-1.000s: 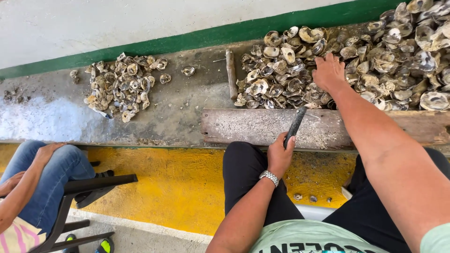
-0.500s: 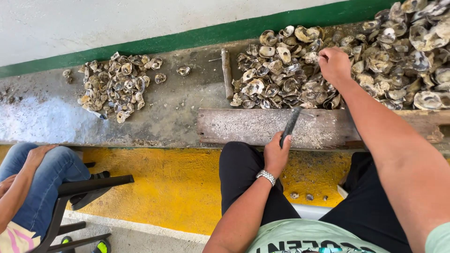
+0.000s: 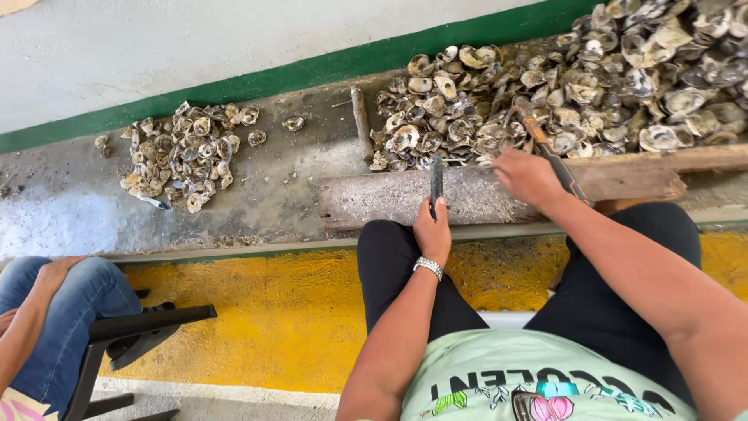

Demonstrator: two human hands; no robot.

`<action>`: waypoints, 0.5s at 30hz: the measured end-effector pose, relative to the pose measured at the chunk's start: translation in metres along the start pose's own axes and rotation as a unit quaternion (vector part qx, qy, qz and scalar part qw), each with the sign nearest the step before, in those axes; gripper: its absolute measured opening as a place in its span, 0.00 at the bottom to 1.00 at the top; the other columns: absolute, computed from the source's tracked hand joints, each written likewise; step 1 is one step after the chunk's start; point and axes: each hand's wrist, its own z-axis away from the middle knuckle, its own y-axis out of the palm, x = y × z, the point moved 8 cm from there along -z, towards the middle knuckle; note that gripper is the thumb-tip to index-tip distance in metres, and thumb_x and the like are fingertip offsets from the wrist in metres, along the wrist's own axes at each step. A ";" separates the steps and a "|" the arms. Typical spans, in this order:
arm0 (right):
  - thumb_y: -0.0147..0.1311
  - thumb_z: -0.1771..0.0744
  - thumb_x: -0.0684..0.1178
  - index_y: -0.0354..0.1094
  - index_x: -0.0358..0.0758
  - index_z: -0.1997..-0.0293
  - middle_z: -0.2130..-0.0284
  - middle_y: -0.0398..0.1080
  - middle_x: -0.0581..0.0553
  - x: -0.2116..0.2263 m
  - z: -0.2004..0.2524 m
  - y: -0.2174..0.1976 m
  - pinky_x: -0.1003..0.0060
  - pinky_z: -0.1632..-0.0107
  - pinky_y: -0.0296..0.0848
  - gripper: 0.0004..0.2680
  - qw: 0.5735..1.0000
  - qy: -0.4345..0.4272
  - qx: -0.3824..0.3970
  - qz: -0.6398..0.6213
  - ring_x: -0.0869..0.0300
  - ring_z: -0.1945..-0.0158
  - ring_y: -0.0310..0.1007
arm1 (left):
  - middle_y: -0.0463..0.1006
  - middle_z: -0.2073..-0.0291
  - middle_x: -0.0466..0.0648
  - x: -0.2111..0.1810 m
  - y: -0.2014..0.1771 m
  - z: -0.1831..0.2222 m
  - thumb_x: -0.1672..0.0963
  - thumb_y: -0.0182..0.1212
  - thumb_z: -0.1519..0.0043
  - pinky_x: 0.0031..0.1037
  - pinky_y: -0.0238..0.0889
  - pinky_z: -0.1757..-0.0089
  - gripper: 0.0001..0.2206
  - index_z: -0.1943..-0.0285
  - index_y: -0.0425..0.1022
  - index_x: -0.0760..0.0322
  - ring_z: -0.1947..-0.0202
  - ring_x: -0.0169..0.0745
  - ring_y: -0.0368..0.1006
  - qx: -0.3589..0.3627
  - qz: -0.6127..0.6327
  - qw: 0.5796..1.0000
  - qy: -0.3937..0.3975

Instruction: Shucking oysters using a knife and a hammer.

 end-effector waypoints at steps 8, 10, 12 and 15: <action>0.58 0.34 0.50 0.74 0.46 0.51 0.48 0.71 0.45 0.024 0.041 -0.007 0.56 0.53 0.78 0.09 0.989 -0.083 0.072 0.100 0.50 0.53 0.76 | 0.80 0.71 0.55 0.001 -0.005 0.006 0.50 0.57 0.32 0.40 0.68 0.66 0.15 0.48 0.76 0.66 0.72 0.53 0.77 -0.021 -0.032 0.996 0.085; 0.59 0.34 0.51 0.73 0.45 0.49 0.47 0.69 0.40 0.018 0.049 -0.025 0.55 0.51 0.77 0.11 0.992 -0.066 0.071 0.086 0.47 0.49 0.74 | 0.80 0.72 0.56 -0.010 -0.011 0.012 0.50 0.57 0.33 0.41 0.68 0.66 0.16 0.47 0.76 0.65 0.72 0.53 0.77 -0.004 -0.031 0.998 0.061; 0.56 0.32 0.50 0.69 0.46 0.40 0.40 0.64 0.35 -0.026 0.057 -0.047 0.52 0.47 0.76 0.13 0.976 0.188 0.097 0.061 0.45 0.48 0.75 | 0.80 0.71 0.57 -0.017 -0.013 0.016 0.49 0.56 0.33 0.42 0.69 0.65 0.16 0.48 0.77 0.64 0.71 0.56 0.78 0.032 -0.049 0.998 0.028; 0.63 0.35 0.52 0.65 0.35 0.40 0.43 0.62 0.28 -0.088 0.071 -0.031 0.45 0.45 0.71 0.19 0.965 0.234 0.042 0.108 0.35 0.43 0.68 | 0.81 0.70 0.58 -0.023 -0.014 0.019 0.49 0.58 0.34 0.42 0.69 0.64 0.18 0.44 0.75 0.64 0.69 0.57 0.79 0.016 -0.065 0.996 0.064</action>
